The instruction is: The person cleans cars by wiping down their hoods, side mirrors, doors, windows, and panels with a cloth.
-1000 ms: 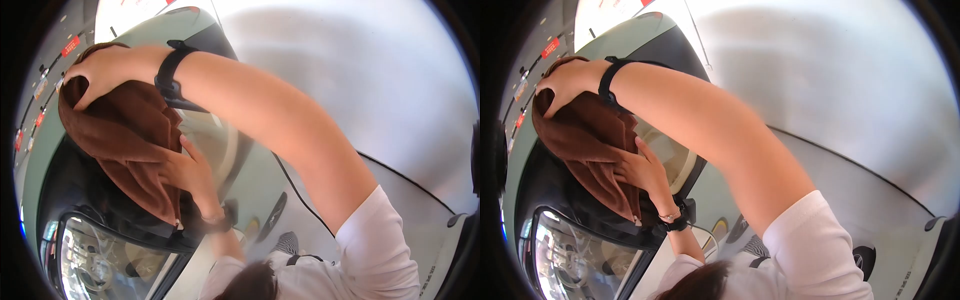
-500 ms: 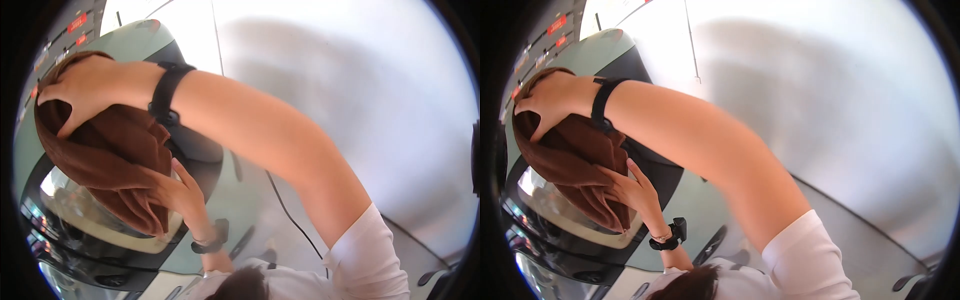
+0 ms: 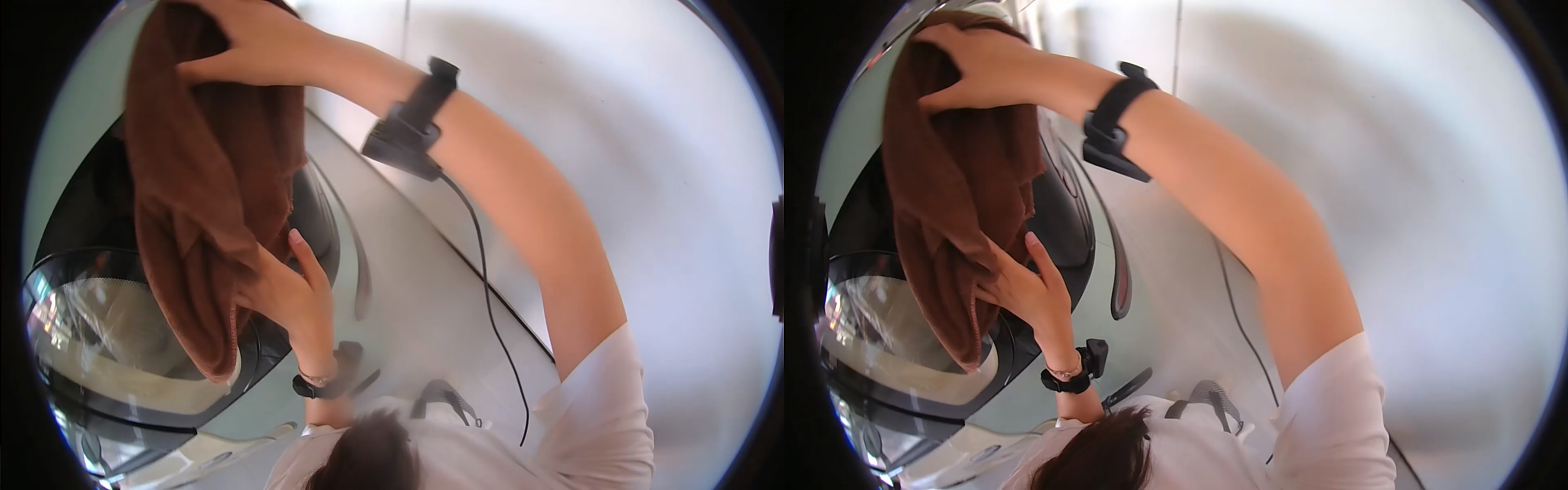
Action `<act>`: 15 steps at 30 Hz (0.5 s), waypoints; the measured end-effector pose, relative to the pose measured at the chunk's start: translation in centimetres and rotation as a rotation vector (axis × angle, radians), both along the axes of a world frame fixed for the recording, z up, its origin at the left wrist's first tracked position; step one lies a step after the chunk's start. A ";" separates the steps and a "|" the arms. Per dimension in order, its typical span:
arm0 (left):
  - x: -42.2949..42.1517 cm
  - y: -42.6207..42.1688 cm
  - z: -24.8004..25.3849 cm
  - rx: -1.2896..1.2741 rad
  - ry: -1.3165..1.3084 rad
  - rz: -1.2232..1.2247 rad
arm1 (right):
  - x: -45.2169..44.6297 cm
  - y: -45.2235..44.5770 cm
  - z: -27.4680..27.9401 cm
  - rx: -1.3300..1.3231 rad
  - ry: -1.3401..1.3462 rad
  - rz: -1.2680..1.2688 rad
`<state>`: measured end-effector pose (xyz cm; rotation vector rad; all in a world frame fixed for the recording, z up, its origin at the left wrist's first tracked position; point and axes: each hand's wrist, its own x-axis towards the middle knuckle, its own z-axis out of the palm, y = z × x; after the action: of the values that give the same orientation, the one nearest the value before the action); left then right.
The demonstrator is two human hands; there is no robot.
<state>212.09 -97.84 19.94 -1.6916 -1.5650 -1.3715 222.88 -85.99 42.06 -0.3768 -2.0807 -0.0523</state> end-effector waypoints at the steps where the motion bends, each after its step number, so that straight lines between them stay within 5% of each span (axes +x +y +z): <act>1: 0.0 0.9 -0.8 0.004 0.059 0.054 | 1.3 0.6 -0.5 -0.075 -0.004 0.053; 3: 1.3 2.6 -2.2 -0.044 0.098 0.129 | 3.0 3.3 -1.6 -0.226 -0.045 0.177; 8: 2.5 3.2 -5.2 -0.141 0.181 0.167 | 2.8 8.2 -11.8 0.031 0.552 0.060; 15: 6.7 -1.6 -12.0 -0.278 0.155 0.311 | 7.3 6.0 -21.8 -0.262 0.500 0.068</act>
<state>218.77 -99.43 7.92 -1.5761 -1.8985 -0.8815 230.20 -79.95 20.22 -0.4265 -1.6033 0.3273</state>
